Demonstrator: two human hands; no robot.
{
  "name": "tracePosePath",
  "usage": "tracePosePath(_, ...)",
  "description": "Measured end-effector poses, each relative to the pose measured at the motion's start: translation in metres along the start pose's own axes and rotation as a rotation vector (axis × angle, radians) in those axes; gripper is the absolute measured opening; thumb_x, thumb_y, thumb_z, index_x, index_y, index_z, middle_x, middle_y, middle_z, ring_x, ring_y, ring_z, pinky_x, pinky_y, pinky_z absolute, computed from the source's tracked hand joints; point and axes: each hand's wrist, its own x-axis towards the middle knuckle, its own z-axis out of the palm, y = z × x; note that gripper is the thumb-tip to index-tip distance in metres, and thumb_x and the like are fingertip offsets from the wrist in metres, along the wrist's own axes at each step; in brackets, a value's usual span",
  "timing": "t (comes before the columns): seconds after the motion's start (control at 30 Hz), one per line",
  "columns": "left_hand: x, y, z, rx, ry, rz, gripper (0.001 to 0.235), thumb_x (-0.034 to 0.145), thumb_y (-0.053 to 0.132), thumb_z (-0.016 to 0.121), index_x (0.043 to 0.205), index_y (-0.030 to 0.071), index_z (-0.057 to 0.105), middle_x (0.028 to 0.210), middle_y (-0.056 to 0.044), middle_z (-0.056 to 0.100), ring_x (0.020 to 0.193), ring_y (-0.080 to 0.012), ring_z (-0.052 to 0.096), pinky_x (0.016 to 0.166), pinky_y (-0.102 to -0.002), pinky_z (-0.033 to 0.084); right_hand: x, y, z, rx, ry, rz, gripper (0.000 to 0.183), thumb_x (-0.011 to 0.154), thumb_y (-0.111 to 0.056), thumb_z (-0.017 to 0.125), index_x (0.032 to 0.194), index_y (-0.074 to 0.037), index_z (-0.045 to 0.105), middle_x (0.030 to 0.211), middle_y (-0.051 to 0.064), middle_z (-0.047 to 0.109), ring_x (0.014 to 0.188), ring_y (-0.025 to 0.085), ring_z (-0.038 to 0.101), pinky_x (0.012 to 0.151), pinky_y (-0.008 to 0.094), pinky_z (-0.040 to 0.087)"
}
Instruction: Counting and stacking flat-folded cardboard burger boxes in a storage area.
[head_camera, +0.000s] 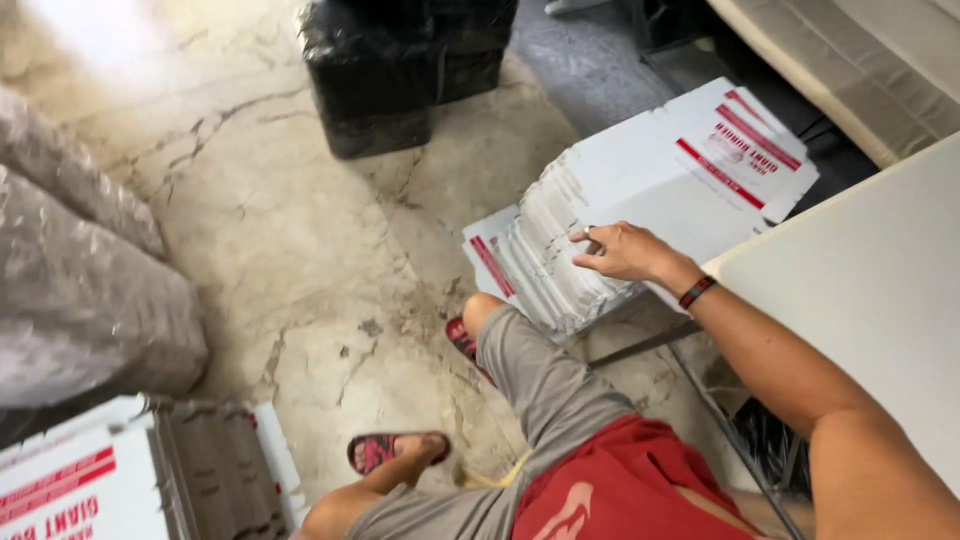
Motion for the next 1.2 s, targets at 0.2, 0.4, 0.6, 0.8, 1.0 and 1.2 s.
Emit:
tracePosePath(0.2,-0.076,0.207,0.313,0.012,-0.420,0.249,0.041,0.095,0.022,0.072,0.130,0.001,0.069,0.116,-0.028,0.073,0.117,-0.0443,0.065,0.104,-0.052,0.047,0.069,0.201,-0.073,-0.209,-0.160,0.200,0.055,0.088,-0.054,0.072,0.129,-0.017,0.073,0.098,0.014,0.082,0.103,0.030,0.077,0.096,0.047,0.057)
tracePosePath(0.4,-0.102,0.233,0.567,0.393,-1.010,0.083,0.084,0.089,0.074,0.064,0.140,0.008,0.058,0.105,-0.013,0.078,0.106,-0.0320,0.074,0.095,-0.048,0.056,0.089,0.304,-0.076,-0.189,0.004,0.349,0.042,0.089,-0.050,0.069,0.114,-0.018,0.081,0.103,0.014,0.082,0.103,0.033,0.077,0.092,0.046,0.058)
tracePosePath(0.6,-0.114,0.239,0.695,0.206,-0.833,-0.271,0.066,0.084,0.062,0.074,0.112,0.005,0.059,0.066,-0.012,0.071,0.057,-0.0252,0.073,0.058,-0.038,0.058,0.085,0.289,-0.100,0.208,-0.004,0.339,0.046,0.087,-0.047,0.064,0.109,-0.010,0.079,0.073,0.021,0.075,0.057,0.032,0.071,0.062,0.042,0.061)
tracePosePath(0.8,-0.071,0.237,0.754,-0.148,-0.505,-0.151,0.029,0.088,0.026,0.076,0.084,0.001,0.062,0.063,-0.018,0.064,0.047,-0.0263,0.066,0.036,-0.036,0.053,0.094,0.293,-0.094,0.261,0.009,0.354,0.050,0.086,-0.056,0.064,0.106,-0.012,0.079,0.071,0.015,0.075,0.077,0.034,0.075,0.071,0.046,0.059)
tracePosePath(1.0,-0.041,0.208,0.802,-0.092,-0.339,-0.061,0.021,0.088,0.020,0.077,0.089,0.001,0.067,0.074,-0.017,0.067,0.068,-0.0251,0.066,0.055,-0.037,0.053,0.082,0.276,-0.114,0.279,0.005,0.368,0.049,0.087,-0.055,0.064,0.106,-0.013,0.080,0.085,0.017,0.079,0.096,0.037,0.075,0.083,0.048,0.058)
tracePosePath(1.2,-0.059,0.242,0.774,0.088,-0.268,-0.054,0.035,0.088,0.037,0.075,0.089,0.003,0.068,0.083,-0.023,0.070,0.086,-0.0407,0.070,0.078,-0.049,0.053,0.098,0.284,-0.105,0.250,-0.004,0.343,0.054,0.087,-0.061,0.064,0.105,-0.014,0.082,0.093,0.017,0.081,0.106,0.035,0.073,0.091,0.048,0.058)
